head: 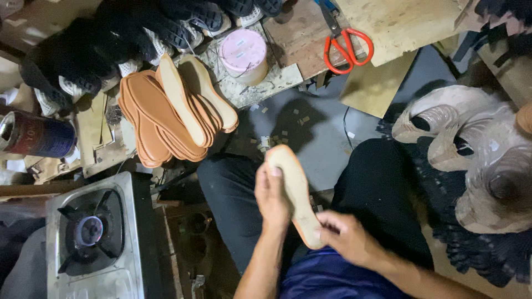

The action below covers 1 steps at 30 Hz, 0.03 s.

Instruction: The person sits on the floor of a shoe workshop and works through a stack of foam insoles, picking up pairs, aligning them edge to edge, and placing matched pairs onto a growing pile on the workbench. They occasionally set finished pairs aside and reach back into the stack for the next pair.

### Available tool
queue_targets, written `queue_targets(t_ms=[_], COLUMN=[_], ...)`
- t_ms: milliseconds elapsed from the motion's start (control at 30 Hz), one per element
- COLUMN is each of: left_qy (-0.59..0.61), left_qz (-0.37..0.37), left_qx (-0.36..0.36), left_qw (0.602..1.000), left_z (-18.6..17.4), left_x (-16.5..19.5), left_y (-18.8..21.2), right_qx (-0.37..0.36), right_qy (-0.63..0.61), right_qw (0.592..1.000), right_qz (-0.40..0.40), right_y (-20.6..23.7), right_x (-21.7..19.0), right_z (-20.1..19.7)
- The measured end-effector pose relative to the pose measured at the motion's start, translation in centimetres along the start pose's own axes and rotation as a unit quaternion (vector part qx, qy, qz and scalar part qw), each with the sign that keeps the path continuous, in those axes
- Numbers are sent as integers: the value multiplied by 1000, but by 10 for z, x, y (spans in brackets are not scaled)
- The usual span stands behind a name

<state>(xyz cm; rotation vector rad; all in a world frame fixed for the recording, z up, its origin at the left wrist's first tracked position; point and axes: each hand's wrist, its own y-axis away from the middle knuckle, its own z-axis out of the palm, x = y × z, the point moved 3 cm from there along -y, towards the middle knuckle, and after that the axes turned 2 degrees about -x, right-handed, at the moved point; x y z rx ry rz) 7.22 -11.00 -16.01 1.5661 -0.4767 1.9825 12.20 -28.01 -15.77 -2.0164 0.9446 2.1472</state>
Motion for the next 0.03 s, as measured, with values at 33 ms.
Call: queue_targets(t_ms=[33], left_qy=[38], left_qz=[9], left_qx=[-6], left_qw=[999], left_z=[-3], left_x=[2], left_y=[-6], right_qx=[-10], right_qy=[19], right_qw=[1000], right_qz=[9], right_y=[5], right_x=[6], right_z=[4])
